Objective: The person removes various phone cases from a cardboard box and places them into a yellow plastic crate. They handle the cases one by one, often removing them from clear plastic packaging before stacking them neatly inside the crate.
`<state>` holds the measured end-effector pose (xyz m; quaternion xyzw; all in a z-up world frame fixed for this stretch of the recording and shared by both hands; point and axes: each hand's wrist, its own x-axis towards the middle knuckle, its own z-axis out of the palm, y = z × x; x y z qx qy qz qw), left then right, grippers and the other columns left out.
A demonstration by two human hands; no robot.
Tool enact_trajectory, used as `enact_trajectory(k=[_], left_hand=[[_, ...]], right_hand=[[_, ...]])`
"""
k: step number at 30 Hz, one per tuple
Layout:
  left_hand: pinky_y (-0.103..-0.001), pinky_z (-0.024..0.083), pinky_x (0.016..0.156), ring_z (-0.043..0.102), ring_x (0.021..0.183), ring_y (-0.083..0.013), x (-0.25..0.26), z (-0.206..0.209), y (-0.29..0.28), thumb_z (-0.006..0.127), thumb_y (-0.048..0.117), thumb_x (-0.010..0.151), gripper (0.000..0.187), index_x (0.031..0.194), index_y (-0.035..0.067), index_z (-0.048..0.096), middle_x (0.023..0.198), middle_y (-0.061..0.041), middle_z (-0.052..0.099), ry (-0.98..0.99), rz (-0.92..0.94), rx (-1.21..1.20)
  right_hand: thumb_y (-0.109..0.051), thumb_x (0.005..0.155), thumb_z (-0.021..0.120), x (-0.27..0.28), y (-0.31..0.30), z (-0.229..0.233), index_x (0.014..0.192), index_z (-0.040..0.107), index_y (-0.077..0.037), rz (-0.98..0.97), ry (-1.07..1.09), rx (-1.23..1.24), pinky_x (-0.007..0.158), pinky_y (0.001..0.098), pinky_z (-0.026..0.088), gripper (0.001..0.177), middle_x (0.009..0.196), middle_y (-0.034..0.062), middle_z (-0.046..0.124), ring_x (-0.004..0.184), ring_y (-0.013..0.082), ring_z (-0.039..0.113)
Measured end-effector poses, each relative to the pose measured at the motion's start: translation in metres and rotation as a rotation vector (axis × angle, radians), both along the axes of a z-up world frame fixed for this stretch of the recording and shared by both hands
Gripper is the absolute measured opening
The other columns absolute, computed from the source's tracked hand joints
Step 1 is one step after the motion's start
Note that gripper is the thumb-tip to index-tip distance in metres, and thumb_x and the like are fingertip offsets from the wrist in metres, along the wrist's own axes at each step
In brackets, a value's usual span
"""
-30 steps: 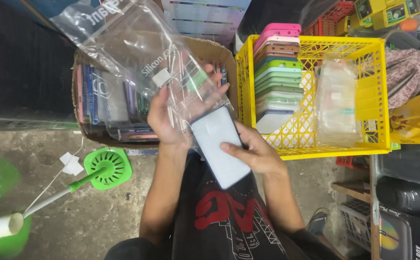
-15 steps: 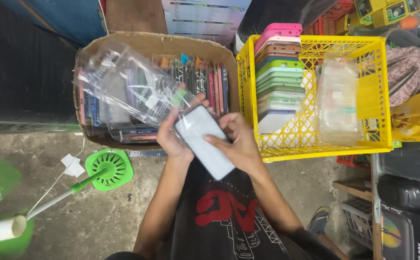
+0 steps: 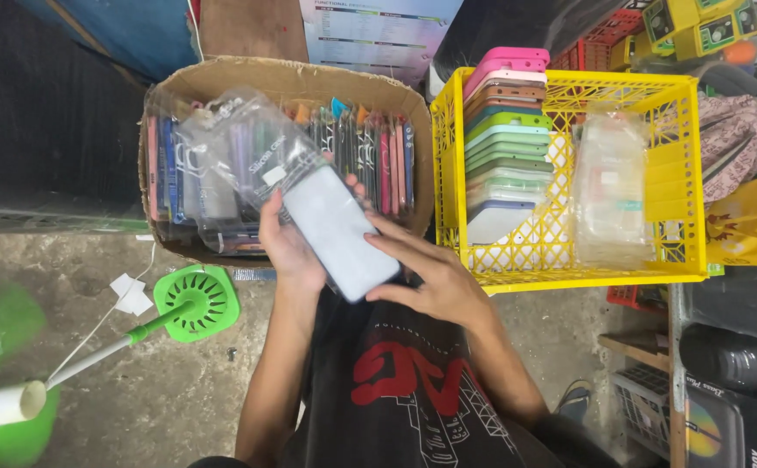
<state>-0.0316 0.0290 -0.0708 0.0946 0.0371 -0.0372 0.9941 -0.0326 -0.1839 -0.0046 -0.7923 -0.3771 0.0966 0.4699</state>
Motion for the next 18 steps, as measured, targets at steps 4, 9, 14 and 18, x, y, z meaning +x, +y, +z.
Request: enact_trajectory(k=[4, 9, 14, 18], left_hand=[[-0.052, 0.048, 0.111, 0.059, 0.126, -0.0409, -0.005, 0.011, -0.013, 0.054, 0.053, 0.095, 0.08, 0.156, 0.004, 0.041, 0.136, -0.029, 0.06, -0.009, -0.039, 0.054], [-0.046, 0.052, 0.11, 0.063, 0.126, -0.0325, -0.016, 0.012, -0.044, 0.055, 0.03, 0.092, 0.067, 0.147, -0.006, 0.045, 0.136, -0.018, 0.064, 0.255, -0.145, 0.097], [-0.041, 0.058, 0.091, 0.07, 0.109, -0.0298, -0.015, -0.039, -0.04, 0.066, 0.018, 0.097, 0.045, 0.133, -0.006, 0.057, 0.122, -0.02, 0.07, 0.392, -0.114, 0.45], [-0.04, 0.066, 0.086, 0.075, 0.101, -0.0274, -0.006, -0.034, -0.014, 0.071, 0.009, 0.087, 0.045, 0.129, -0.002, 0.061, 0.119, -0.018, 0.073, 0.38, 0.036, 0.908]], right_hand=[[-0.022, 0.078, 0.095, -0.001, 0.008, -0.008, 0.143, 0.059, -0.006, -0.081, -0.154, -0.028, 0.107, 0.0348, 0.059, 0.076, 0.156, 0.0073, 0.054, 0.135, 0.0274, 0.066], [-0.021, 0.077, 0.091, 0.003, 0.017, -0.004, 0.132, 0.057, 0.0, -0.401, -0.157, -0.089, 0.082, 0.037, 0.059, 0.068, 0.129, 0.0152, 0.054, 0.102, 0.0281, 0.067], [-0.015, 0.078, 0.088, 0.002, 0.014, -0.007, 0.13, 0.06, -0.003, -0.437, -0.165, -0.1, 0.087, 0.0379, 0.06, 0.061, 0.133, 0.0132, 0.057, 0.108, 0.0302, 0.068], [-0.005, 0.084, 0.084, -0.004, 0.009, -0.011, 0.133, 0.061, -0.002, -0.437, -0.161, -0.046, 0.097, 0.0373, 0.059, 0.055, 0.142, 0.0119, 0.058, 0.119, 0.0316, 0.069]])
